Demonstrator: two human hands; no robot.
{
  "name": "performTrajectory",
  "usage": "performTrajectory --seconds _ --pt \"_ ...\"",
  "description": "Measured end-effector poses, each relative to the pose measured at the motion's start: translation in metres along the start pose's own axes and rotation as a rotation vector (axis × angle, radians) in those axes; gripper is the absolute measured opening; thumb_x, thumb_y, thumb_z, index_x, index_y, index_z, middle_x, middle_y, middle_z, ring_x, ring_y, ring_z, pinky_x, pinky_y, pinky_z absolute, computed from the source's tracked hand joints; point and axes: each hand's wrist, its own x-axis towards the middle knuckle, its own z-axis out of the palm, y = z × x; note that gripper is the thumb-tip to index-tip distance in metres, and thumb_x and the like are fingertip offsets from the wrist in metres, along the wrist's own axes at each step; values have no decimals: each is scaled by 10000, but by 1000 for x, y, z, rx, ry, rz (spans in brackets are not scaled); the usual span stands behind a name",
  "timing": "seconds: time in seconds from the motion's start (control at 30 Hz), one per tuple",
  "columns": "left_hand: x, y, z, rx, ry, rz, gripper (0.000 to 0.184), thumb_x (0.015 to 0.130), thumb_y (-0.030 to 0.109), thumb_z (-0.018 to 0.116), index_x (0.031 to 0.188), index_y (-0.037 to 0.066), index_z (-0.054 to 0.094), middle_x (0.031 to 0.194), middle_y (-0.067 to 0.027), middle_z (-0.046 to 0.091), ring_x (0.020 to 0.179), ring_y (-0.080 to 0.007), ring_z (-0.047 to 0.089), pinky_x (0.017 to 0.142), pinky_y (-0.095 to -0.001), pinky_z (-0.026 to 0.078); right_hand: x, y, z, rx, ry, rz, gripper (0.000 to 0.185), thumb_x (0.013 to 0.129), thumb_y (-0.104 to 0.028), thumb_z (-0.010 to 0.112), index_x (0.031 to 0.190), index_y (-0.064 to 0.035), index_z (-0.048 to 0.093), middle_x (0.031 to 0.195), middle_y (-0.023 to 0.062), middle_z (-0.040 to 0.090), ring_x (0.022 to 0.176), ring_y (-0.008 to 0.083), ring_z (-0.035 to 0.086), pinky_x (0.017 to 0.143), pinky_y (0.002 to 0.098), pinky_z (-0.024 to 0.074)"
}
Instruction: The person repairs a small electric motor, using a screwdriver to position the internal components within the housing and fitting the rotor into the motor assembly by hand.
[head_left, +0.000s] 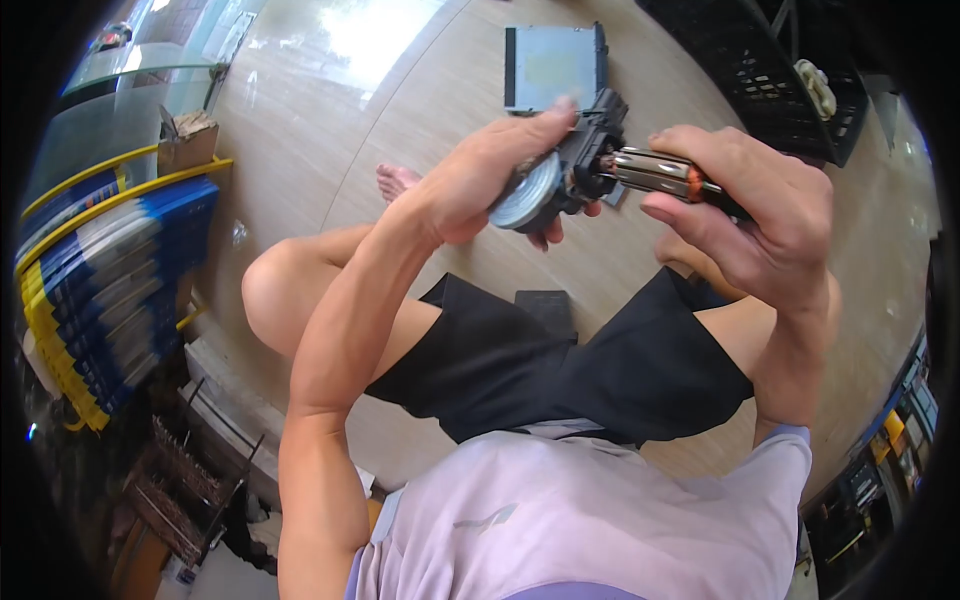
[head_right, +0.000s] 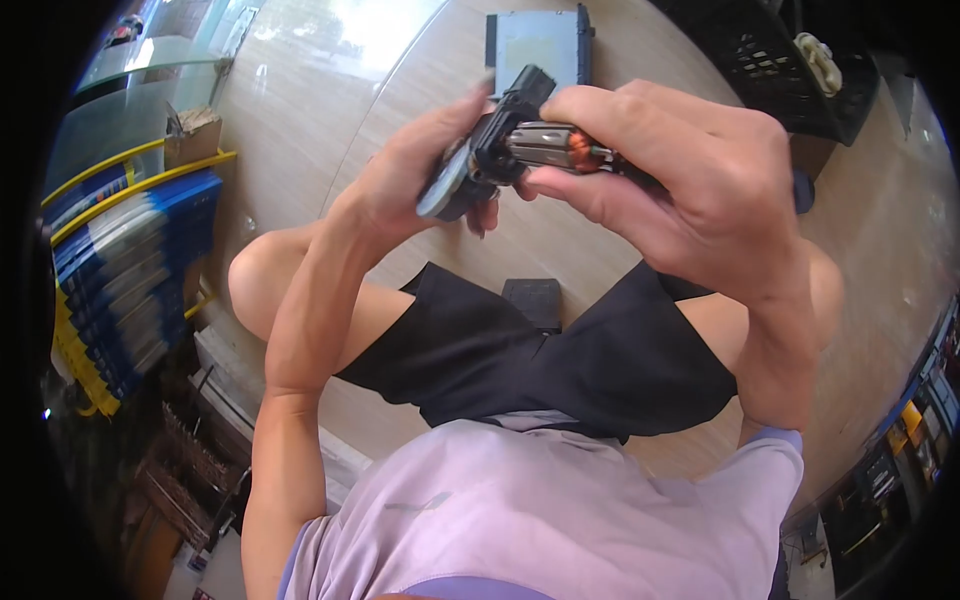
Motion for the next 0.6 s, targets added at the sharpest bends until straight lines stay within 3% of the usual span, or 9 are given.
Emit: performTrajectory --seconds 0.03,0.17,0.3,0.4,0.6 --pt "0 3 0 3 19 -8 606 1048 579 475 1228 23 635 873 -137 741 606 -216 714 530 -317 599 0 0 1 -6 -16 -18 389 779 -63 870 1114 60 713 806 110 704 647 171 666 575 257 514" --pt "1 -2 7 -40 69 69 634 1016 616 544 1026 5 715 826 -100 723 573 -134 681 518 -265 580 -3 -1 10 25 -60 -54 408 784 -66 867 1129 72 700 806 110 709 653 188 682 573 265 524" --pt "9 -8 4 30 65 51 642 997 623 580 898 9 736 748 -73 701 579 -121 657 520 -251 530 -4 -1 15 -16 -90 -43 423 786 -59 863 1156 62 697 812 117 710 658 191 688 573 269 527" --pt "14 -13 5 96 157 158 569 1048 537 501 1070 -2 684 806 -82 709 631 -120 672 546 -275 569 -8 -3 17 -56 -103 49 432 787 -53 857 1179 39 699 852 128 717 669 194 692 579 271 526" --pt "17 -27 11 162 350 168 482 1039 454 506 1098 -3 651 794 -76 678 614 -149 656 564 -267 527 -14 -10 34 -133 -62 210 461 802 -19 820 1243 0 686 956 125 740 709 218 700 624 292 538"
